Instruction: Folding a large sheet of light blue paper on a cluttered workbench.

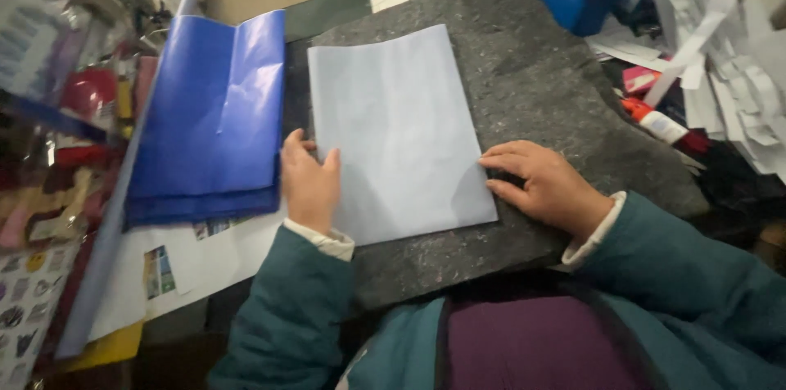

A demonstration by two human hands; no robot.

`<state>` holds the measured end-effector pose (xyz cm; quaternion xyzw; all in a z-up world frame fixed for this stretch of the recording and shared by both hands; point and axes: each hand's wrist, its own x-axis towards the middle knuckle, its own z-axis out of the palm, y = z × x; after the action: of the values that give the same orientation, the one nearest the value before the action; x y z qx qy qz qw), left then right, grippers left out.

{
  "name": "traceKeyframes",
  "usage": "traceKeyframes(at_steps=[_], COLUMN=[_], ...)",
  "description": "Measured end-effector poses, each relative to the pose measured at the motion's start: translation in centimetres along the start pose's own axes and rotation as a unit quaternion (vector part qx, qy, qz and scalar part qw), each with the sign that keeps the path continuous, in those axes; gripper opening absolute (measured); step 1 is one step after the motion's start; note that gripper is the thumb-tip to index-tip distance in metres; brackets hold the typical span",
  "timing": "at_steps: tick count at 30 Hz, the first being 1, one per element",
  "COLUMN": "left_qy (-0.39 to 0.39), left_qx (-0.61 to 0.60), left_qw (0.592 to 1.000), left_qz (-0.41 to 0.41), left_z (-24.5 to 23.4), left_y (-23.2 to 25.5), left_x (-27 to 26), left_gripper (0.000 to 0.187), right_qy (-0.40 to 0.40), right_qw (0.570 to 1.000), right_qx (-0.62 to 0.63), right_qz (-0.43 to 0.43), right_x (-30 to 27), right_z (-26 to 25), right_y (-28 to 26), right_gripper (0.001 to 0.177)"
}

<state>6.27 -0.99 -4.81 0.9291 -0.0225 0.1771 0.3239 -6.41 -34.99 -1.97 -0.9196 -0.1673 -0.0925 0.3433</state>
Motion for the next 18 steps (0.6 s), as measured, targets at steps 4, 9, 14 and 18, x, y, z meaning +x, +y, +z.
traceKeyframes(at_steps=[4,9,14,18], left_qy=[-0.011,-0.107,-0.127,-0.111], left_qx=[-0.048,-0.175,-0.17,-0.16], left_qw=[0.999,0.974,0.973,0.979], left_qz=[-0.005,-0.093,-0.095,-0.065], left_z=[-0.6,-2.5,-3.2,-2.8], left_y=[0.0,1.6,2.9,2.6], left_x=[0.6,1.0,0.8,0.8], left_gripper=[0.067,0.063,0.056,0.053], right_qy=[0.015,0.006,0.011,0.014], right_qw=[1.0,1.0,0.999,0.999], right_qx=[0.016,0.029,0.038,0.039], right_qz=[-0.022,-0.009,-0.012,-0.027], right_x=[0.1,0.3,0.1,0.1], right_z=[-0.2,-0.6,-0.4,-0.2], right_y=[0.0,-0.5,-0.2,0.1], right_gripper=[0.033,0.032,0.032,0.033])
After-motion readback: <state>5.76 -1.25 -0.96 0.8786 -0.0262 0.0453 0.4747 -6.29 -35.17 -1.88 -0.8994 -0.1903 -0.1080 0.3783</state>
